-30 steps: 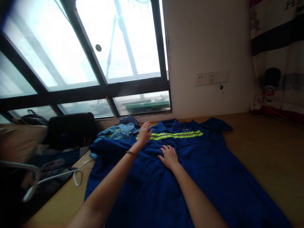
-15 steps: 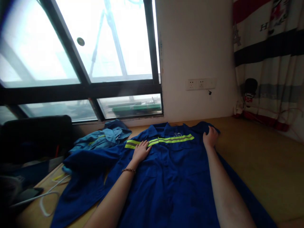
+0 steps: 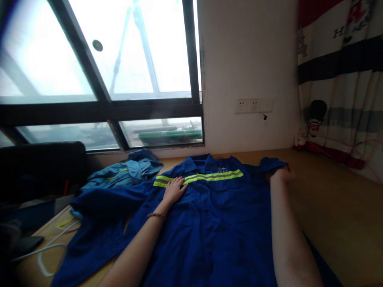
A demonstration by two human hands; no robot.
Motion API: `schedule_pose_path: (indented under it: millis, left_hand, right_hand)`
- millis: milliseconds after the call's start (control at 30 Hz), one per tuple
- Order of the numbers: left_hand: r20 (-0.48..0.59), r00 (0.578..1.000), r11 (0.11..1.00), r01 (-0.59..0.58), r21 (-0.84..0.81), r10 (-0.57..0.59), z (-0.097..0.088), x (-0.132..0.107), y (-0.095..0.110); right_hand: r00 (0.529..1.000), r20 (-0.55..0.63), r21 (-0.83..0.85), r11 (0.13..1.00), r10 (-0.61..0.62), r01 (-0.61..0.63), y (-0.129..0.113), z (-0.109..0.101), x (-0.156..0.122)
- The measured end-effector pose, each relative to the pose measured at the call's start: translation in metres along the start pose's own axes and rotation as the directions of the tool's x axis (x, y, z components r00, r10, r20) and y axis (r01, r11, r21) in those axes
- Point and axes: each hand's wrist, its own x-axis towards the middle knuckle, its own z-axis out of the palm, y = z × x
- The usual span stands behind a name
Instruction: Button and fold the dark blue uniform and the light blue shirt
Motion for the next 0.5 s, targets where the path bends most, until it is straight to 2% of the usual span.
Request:
schedule_pose_path:
  millis: [67,133,167,200,233,267,300,333,367,400,433,467,500]
  left_hand:
    - [-0.043,0.999,0.993,-0.015,-0.113,0.010,-0.001,0.002,-0.001]
    - [-0.090,0.996,0.952,-0.001,-0.307,-0.028,-0.005,0.005,0.003]
    - [-0.096,0.993,0.901,0.024,-0.433,-0.072,-0.009,0.007,0.008]
    - [-0.076,0.990,0.816,0.054,-0.575,-0.119,-0.014,0.009,0.015]
    - [-0.021,0.988,0.688,0.089,-0.720,-0.150,-0.020,0.010,0.024]
    - [0.073,0.987,0.520,0.136,-0.843,-0.140,-0.027,0.010,0.036]
    - [0.191,0.979,0.326,0.203,-0.923,-0.068,-0.035,0.010,0.049]
    - [0.303,0.951,0.137,0.293,-0.946,0.057,-0.043,0.008,0.063]
    - [0.390,0.896,-0.008,0.401,-0.916,0.214,-0.051,0.006,0.076]
    - [0.425,0.837,-0.112,0.486,-0.867,0.345,-0.059,0.004,0.087]
    - [0.420,0.802,-0.194,0.533,-0.823,0.425,-0.066,0.001,0.096]
    - [0.403,0.793,-0.259,0.552,-0.792,0.458,-0.072,-0.001,0.102]
    - [0.388,0.806,-0.316,0.548,-0.774,0.447,-0.078,-0.003,0.104]
  right_hand:
    - [0.993,-0.078,0.102,0.991,0.091,-0.083,-0.027,-0.004,0.012]
    - [0.988,-0.070,0.310,0.944,0.138,-0.110,-0.063,-0.007,0.009]
    - [0.992,-0.044,0.447,0.891,0.115,-0.083,-0.084,-0.007,0.002]
    - [0.999,-0.002,0.552,0.833,0.037,-0.030,-0.104,-0.007,-0.011]
    - [0.999,0.028,0.620,0.784,-0.044,0.018,-0.125,-0.005,-0.027]
    - [0.993,0.050,0.673,0.739,-0.103,0.043,-0.143,-0.002,-0.047]
    - [0.987,0.073,0.712,0.700,-0.143,0.049,-0.159,0.002,-0.069]
    - [0.981,0.104,0.734,0.678,-0.162,0.034,-0.171,0.008,-0.093]
    - [0.972,0.152,0.737,0.676,-0.179,0.010,-0.180,0.014,-0.116]
    - [0.956,0.209,0.712,0.702,-0.204,-0.006,-0.186,0.019,-0.139]
    - [0.934,0.260,0.662,0.750,-0.247,0.014,-0.189,0.024,-0.159]
    - [0.881,0.348,0.579,0.812,-0.321,0.068,-0.190,0.027,-0.177]
    - [0.779,0.476,0.476,0.864,-0.408,0.162,-0.189,0.029,-0.192]
